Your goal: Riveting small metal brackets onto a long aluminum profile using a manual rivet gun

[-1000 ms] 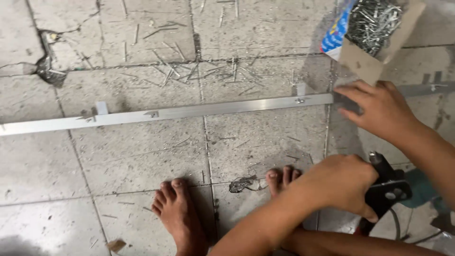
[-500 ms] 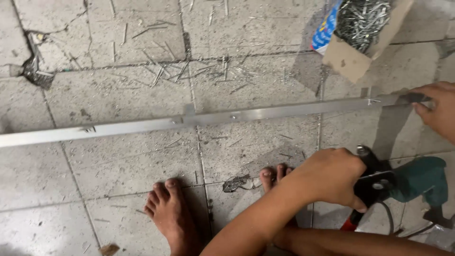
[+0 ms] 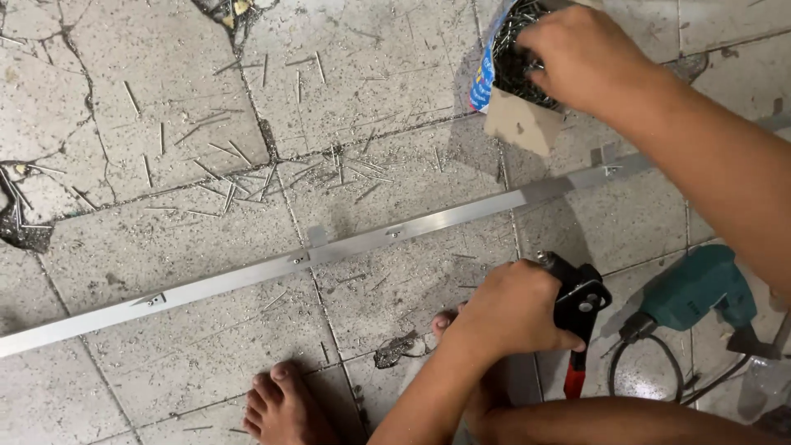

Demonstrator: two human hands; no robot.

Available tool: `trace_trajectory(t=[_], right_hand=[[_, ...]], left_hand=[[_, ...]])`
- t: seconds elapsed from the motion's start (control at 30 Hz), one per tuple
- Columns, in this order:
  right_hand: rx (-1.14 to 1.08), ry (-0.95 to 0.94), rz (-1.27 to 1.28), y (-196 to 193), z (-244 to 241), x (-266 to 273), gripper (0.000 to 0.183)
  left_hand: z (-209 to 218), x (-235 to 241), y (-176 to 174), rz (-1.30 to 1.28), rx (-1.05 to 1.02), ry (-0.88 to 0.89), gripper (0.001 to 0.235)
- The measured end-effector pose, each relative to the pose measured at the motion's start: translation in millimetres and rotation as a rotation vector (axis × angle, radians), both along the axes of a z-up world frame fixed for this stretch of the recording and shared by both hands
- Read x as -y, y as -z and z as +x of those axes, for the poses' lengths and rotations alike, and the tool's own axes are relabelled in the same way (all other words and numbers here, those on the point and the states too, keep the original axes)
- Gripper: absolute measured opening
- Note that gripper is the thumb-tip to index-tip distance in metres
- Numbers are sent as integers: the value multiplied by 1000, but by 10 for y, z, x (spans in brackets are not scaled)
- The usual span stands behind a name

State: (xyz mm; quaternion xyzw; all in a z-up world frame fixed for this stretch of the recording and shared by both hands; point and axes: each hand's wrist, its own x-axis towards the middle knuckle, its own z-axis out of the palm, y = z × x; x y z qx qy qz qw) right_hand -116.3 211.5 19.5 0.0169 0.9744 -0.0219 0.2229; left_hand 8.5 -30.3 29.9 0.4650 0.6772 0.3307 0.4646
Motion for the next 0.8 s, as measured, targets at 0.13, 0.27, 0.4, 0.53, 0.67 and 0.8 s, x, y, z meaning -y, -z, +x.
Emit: trace_trajectory(t=[0.13,0.27,0.4,0.53,0.67,0.8], right_hand=[[34,-160,291,-17,76,-94,34],[103,-528,728,-368,340,107,24],[112,-150,-213,-771,708,704,26],[191,-123,-648,-739,1061,898,21],[176,-98,-637,-766,1068,850,41],[208,-157,-708,-809,1015,849,45]], left_hand=[[-67,103,19,-8,14,-30,59],[-98,142,23,-27,53,-52,57],[-115,158,-25,-2,31,-65,56],[6,127,75,58,20,-82,68],[-48,137,-29,-32,48,-22,57],[9,108,38,12,20,-33,62]])
